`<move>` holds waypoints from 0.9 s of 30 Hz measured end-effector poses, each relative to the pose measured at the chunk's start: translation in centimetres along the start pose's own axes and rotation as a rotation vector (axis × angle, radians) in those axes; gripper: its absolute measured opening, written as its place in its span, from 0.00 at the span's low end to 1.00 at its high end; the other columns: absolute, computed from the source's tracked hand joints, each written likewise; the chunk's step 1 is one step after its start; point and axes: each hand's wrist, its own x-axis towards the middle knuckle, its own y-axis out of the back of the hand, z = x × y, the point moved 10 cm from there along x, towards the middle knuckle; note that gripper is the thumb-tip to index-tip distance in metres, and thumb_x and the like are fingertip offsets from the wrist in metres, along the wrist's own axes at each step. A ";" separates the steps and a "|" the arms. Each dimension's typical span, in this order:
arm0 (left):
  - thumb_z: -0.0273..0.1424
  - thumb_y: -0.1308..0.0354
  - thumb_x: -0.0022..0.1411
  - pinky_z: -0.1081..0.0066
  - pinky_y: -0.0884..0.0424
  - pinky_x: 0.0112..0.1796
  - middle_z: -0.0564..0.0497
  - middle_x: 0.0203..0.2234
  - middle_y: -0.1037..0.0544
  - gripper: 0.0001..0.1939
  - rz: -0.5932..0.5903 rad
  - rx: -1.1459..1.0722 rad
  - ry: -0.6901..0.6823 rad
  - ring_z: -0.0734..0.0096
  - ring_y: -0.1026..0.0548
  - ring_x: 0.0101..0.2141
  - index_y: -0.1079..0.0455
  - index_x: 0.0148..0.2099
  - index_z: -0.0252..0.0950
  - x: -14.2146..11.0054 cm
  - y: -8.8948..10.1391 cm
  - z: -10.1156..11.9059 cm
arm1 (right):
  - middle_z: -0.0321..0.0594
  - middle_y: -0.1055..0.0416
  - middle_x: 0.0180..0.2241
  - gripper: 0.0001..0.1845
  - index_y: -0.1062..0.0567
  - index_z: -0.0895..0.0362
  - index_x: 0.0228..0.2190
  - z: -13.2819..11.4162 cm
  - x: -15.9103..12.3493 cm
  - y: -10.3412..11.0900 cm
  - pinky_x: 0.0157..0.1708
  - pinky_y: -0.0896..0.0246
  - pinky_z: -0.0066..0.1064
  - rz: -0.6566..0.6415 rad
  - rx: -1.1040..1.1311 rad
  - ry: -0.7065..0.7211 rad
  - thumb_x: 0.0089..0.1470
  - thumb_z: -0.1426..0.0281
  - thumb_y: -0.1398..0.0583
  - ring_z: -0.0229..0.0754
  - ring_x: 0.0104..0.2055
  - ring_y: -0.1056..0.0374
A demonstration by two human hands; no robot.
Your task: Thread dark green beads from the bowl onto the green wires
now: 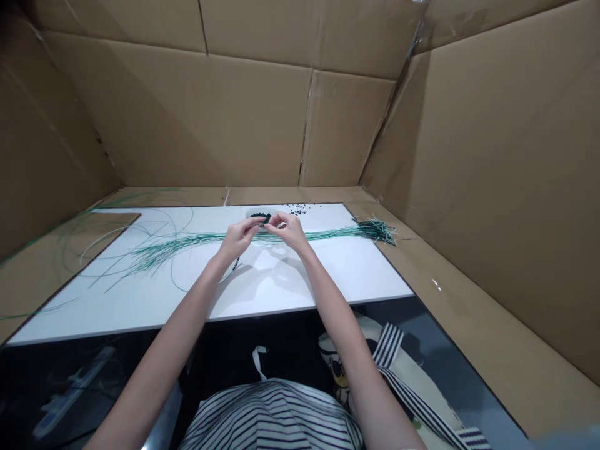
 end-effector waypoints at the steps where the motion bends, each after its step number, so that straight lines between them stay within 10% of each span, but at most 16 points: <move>1: 0.29 0.53 0.59 0.71 0.34 0.34 0.49 0.35 0.25 0.16 -0.010 -0.009 0.013 0.71 0.30 0.29 0.31 0.47 0.36 0.0 -0.1 -0.1 | 0.35 0.35 0.22 0.13 0.31 0.60 0.21 0.1 0.0 0.0 0.23 0.44 0.22 -0.007 0.002 -0.003 0.41 0.62 0.39 0.33 0.26 0.39; 14: 0.40 0.47 0.55 0.73 0.35 0.33 0.52 0.29 0.24 0.13 0.013 -0.066 0.133 0.70 0.29 0.28 0.28 0.36 0.36 0.0 0.2 -0.4 | 0.36 0.34 0.22 0.14 0.30 0.60 0.21 0.9 0.2 0.3 0.22 0.42 0.23 0.004 0.055 -0.019 0.41 0.61 0.37 0.33 0.24 0.39; 27: 0.37 0.52 0.52 0.70 0.34 0.36 0.46 0.34 0.24 0.17 -0.007 -0.298 0.587 0.65 0.28 0.34 0.28 0.35 0.32 -1.1 -0.3 -5.8 | 0.38 0.29 0.24 0.17 0.35 0.59 0.23 3.2 0.1 4.6 0.25 0.33 0.26 0.365 0.345 -0.140 0.36 0.62 0.36 0.38 0.29 0.31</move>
